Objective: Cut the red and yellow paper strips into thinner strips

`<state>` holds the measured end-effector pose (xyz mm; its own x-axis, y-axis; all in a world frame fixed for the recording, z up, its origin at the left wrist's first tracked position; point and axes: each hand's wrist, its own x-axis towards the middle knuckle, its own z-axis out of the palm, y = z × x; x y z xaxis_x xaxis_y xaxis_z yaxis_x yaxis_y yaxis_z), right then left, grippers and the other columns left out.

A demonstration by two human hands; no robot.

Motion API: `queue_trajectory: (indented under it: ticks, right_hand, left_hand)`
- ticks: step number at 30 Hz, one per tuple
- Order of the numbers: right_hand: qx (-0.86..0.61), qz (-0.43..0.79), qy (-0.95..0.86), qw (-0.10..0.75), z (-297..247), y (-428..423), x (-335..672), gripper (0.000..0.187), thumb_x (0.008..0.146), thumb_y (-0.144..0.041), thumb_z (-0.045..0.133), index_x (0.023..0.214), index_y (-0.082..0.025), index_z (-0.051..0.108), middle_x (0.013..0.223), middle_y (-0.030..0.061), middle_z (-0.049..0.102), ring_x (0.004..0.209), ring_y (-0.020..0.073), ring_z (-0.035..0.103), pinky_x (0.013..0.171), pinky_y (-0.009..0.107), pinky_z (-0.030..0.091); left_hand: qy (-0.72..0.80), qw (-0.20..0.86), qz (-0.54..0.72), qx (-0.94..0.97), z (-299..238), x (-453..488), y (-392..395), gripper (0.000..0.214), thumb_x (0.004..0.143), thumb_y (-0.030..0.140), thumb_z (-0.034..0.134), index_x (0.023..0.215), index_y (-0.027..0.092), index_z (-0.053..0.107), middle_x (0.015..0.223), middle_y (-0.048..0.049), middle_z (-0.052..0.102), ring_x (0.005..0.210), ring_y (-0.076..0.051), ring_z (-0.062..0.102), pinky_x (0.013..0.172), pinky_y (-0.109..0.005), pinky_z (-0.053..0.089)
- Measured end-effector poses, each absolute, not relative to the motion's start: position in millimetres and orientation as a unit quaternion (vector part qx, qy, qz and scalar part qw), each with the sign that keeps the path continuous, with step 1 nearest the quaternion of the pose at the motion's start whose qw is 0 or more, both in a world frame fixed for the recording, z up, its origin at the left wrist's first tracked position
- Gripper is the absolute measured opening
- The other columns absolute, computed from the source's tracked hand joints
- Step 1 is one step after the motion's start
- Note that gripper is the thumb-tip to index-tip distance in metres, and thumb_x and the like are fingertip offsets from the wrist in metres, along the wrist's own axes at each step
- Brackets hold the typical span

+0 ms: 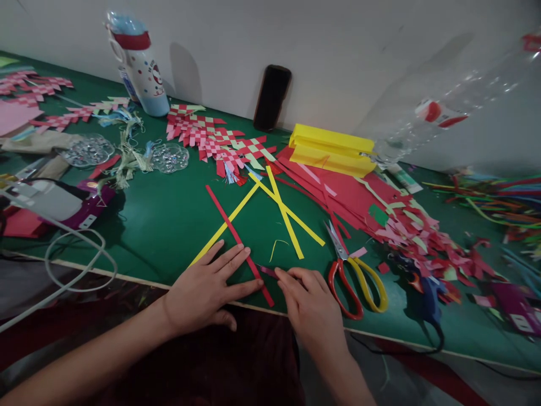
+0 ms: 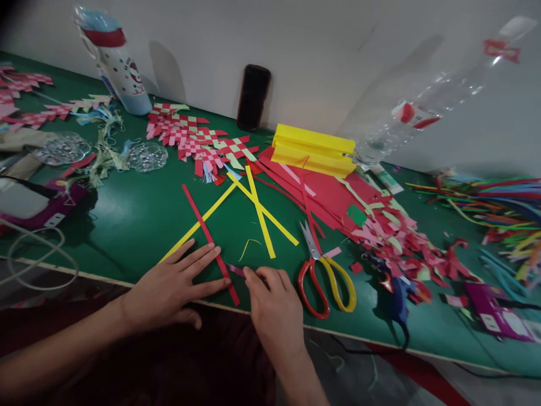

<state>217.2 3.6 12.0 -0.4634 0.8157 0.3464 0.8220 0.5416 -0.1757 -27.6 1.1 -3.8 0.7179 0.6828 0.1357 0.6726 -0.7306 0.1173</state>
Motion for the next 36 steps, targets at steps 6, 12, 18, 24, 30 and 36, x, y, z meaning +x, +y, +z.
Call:
queue_trajectory:
  ticks: [6,12,18,24,30,36]
  right_hand:
    - [-0.477,-0.007,-0.857,0.197,11,5,213,0.027,0.095,-0.019,0.049,0.112,-0.018,0.070,0.090,0.0086,0.065,0.083,0.0189,0.059,0.075,0.033,0.052]
    - [-0.481,-0.002,-0.853,0.202,12,8,213,0.027,0.094,-0.017,0.050,0.111,-0.018,0.071,0.091,0.0083,0.066,0.083,0.0187,0.058,0.075,0.033,0.052]
    - [-0.472,0.010,-0.859,0.197,14,3,216,0.027,0.094,-0.017,0.050,0.112,-0.019,0.070,0.091,0.0082,0.065,0.085,0.0187,0.059,0.075,0.032,0.052]
    - [-0.467,0.019,-0.865,0.185,16,-4,222,0.029,0.095,-0.017,0.048,0.113,-0.021,0.069,0.092,0.0079,0.066,0.084,0.0181,0.058,0.074,0.032,0.052]
    - [-0.462,0.015,-0.866,0.190,14,-5,219,0.027,0.095,-0.017,0.048,0.112,-0.019,0.069,0.092,0.0081,0.066,0.085,0.0187,0.058,0.076,0.033,0.051]
    - [-0.459,0.010,-0.866,0.198,12,-3,217,0.026,0.095,-0.018,0.050,0.111,-0.018,0.070,0.091,0.0081,0.066,0.084,0.0186,0.058,0.076,0.032,0.051]
  left_hand:
    - [0.361,0.031,0.091,0.928,-4,-29,2,0.089,0.075,0.073,0.056,0.150,0.040,0.022,0.159,-0.0129,0.021,0.145,-0.032,0.024,0.116,-0.053,0.013]
    - [0.366,0.018,0.085,0.927,-4,-28,2,0.094,0.070,0.073,0.060,0.150,0.040,0.022,0.157,-0.0150,0.024,0.145,-0.031,0.025,0.115,-0.052,0.014]
    - [0.350,0.025,0.092,0.932,-1,-29,0,0.084,0.078,0.073,0.051,0.150,0.039,0.024,0.156,-0.0128,0.030,0.141,-0.032,0.031,0.113,-0.057,0.014]
    - [0.355,0.029,0.100,0.929,0,-35,-3,0.080,0.081,0.075,0.045,0.148,0.034,0.032,0.157,-0.0144,0.027,0.141,-0.034,0.029,0.113,-0.056,0.012]
    - [0.359,0.039,0.088,0.928,-1,-35,2,0.087,0.074,0.080,0.046,0.149,0.043,0.023,0.157,-0.0158,0.023,0.144,-0.037,0.023,0.113,-0.063,0.007]
    - [0.358,0.044,0.087,0.929,-3,-35,1,0.087,0.075,0.080,0.045,0.150,0.043,0.021,0.158,-0.0166,0.022,0.144,-0.038,0.021,0.112,-0.065,0.007]
